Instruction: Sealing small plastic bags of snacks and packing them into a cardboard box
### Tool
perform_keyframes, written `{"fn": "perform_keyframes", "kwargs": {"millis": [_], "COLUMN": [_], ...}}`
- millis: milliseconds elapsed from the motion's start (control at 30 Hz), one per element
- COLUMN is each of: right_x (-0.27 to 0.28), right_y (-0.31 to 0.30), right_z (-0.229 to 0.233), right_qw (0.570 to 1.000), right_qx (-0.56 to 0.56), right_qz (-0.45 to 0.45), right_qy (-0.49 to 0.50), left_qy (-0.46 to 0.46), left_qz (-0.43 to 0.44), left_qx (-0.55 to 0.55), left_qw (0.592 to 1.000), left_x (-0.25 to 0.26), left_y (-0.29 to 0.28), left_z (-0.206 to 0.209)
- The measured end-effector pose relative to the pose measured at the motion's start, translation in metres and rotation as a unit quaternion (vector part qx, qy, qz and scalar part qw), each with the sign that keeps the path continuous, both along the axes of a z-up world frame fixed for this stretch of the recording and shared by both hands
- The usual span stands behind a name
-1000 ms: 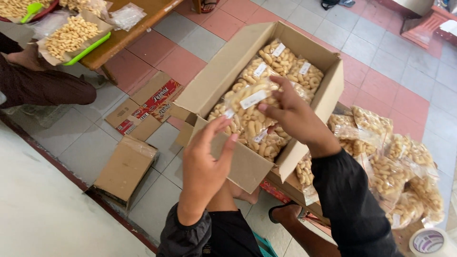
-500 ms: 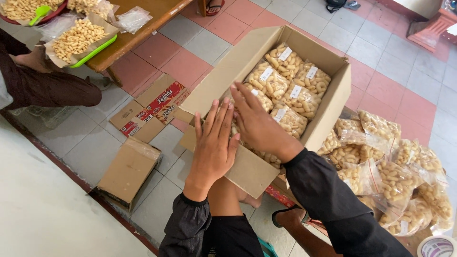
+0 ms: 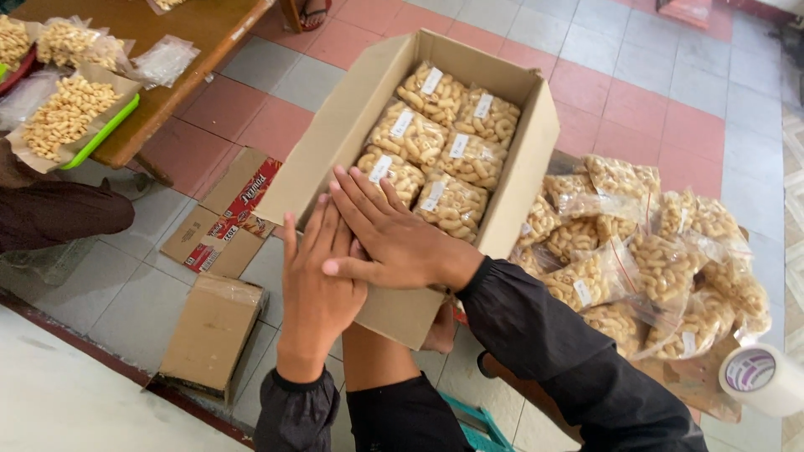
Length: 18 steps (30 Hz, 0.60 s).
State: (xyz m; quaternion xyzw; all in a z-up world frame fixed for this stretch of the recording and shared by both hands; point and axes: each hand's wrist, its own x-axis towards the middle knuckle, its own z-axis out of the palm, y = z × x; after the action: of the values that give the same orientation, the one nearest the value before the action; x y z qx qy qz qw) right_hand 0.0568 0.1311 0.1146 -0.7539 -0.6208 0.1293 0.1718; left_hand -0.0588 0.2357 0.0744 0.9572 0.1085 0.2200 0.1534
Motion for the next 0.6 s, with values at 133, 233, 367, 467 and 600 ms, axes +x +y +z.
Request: {"fn": "perform_keyframes", "kwargs": {"millis": [133, 233, 367, 467, 600], "right_x": [-0.001, -0.008, -0.015, -0.009, -0.001], "right_y": [0.004, -0.004, -0.011, -0.013, -0.032], "right_z": [0.000, 0.012, 0.018, 0.026, 0.059], "right_qw": [0.999, 0.999, 0.997, 0.993, 0.959], "right_qx": [-0.007, -0.030, -0.053, -0.053, -0.009], "right_qz": [-0.022, -0.022, -0.003, 0.000, -0.051], "right_qy": [0.028, 0.031, 0.060, 0.106, 0.279], "left_qy": [0.000, 0.034, 0.057, 0.058, 0.029], "left_qz": [-0.017, -0.020, -0.021, -0.012, -0.014], "left_qx": [0.020, 0.026, 0.035, 0.040, 0.084], "left_qw": [1.000, 0.999, 0.998, 0.997, 0.996], "left_x": [0.000, 0.001, 0.001, 0.003, 0.009], "left_y": [0.002, -0.002, -0.007, -0.003, 0.013], "left_z": [0.011, 0.025, 0.033, 0.025, 0.012]}}
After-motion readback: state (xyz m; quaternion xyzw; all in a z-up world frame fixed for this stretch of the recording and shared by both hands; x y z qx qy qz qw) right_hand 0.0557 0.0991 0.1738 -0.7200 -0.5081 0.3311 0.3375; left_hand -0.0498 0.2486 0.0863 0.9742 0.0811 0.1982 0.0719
